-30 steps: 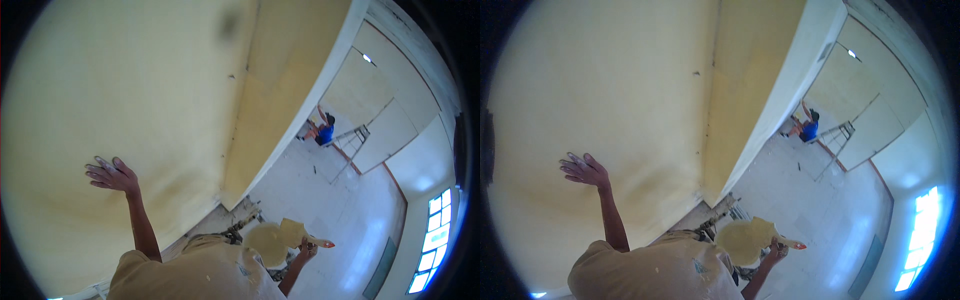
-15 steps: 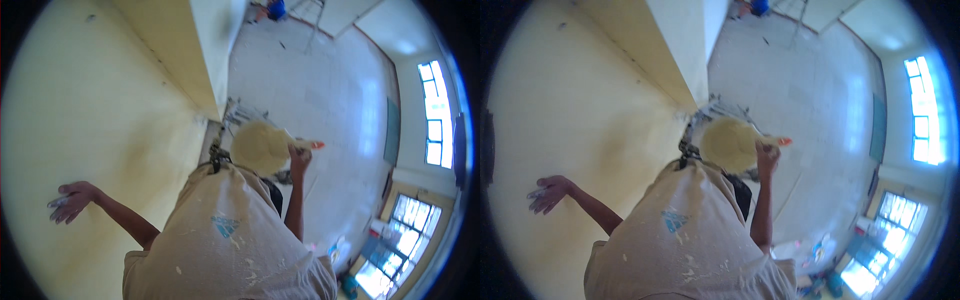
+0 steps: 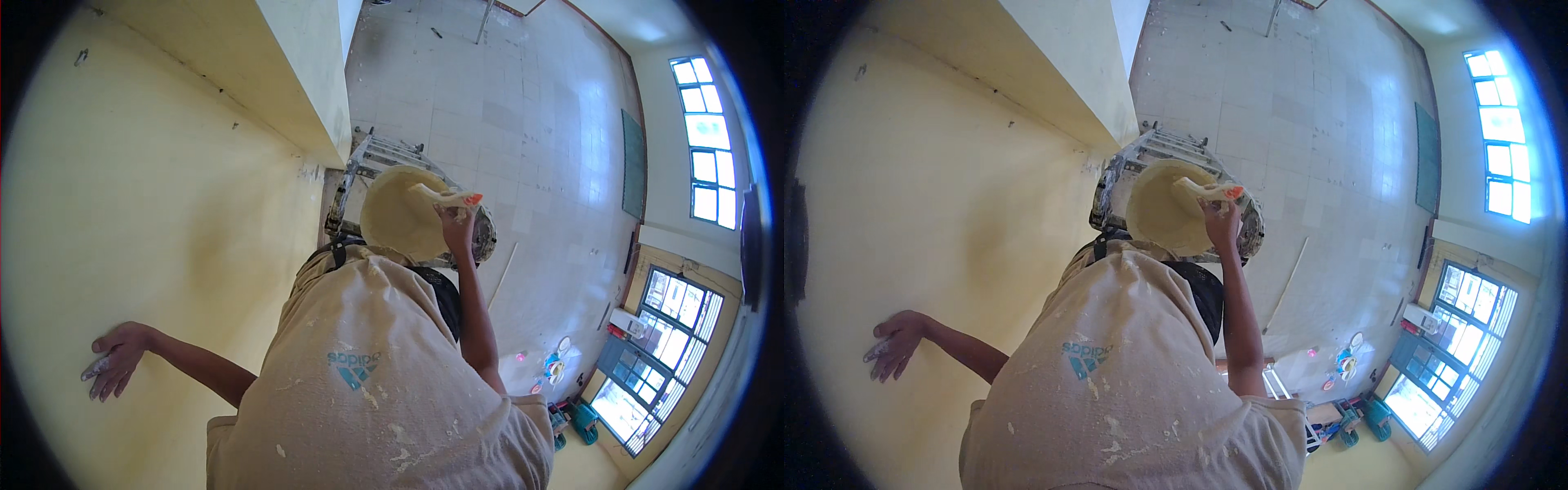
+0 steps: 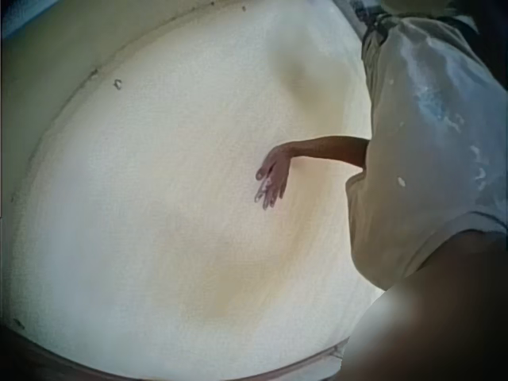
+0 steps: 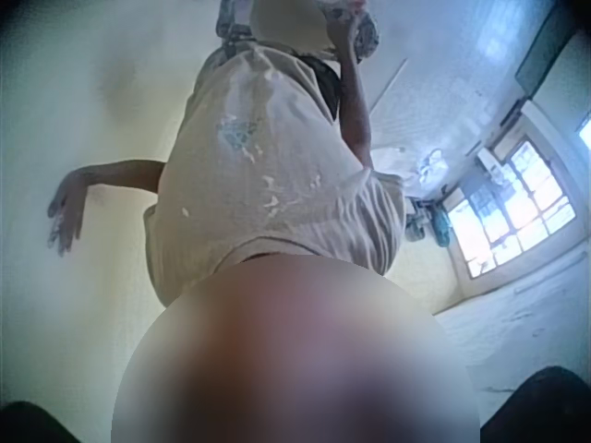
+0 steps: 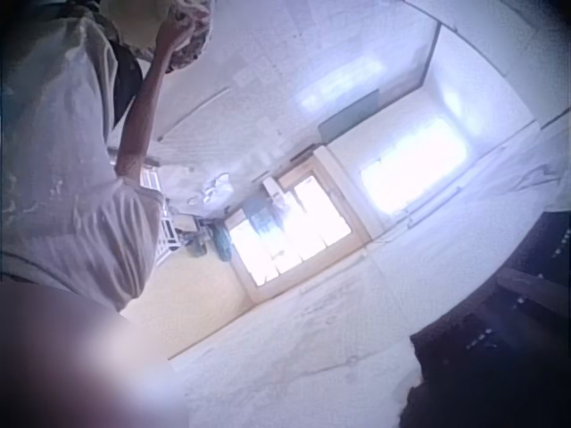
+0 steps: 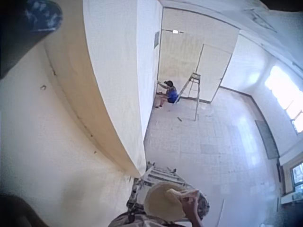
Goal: Applying plaster or putty to a wall using a spatula and a bucket.
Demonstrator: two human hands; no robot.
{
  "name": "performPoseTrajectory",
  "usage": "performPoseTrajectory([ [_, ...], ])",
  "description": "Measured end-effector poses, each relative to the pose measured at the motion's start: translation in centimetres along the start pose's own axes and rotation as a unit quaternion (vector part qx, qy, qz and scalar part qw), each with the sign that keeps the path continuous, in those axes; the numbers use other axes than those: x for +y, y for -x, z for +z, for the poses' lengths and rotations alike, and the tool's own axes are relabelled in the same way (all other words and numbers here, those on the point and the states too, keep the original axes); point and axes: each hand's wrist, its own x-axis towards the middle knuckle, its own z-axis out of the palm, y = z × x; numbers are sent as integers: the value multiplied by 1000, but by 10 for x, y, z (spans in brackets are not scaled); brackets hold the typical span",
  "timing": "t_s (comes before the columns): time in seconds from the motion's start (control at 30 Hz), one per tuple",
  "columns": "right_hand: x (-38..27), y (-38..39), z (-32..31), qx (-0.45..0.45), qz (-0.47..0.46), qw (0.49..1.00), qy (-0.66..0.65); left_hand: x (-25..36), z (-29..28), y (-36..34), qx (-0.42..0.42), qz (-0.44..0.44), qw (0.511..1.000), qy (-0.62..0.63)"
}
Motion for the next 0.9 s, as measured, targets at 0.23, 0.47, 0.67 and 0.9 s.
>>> performPoseTrajectory([
  [0.23,4,-31,20,-45,-33,996,66,1,2,-1,-3,-7,1000,-4],
  [0.47,-6,-26,25,-87,-6,996,3,-2,4,-1,5,4,1000,-6],
  [0.67,-1,-22,15,-76,-5,996,49,0,3,-1,-1,-2,1000,-8],
  [0.9,-19,-14,2,-23,29,996,-87,2,4,-2,24,-1,1000,10],
])
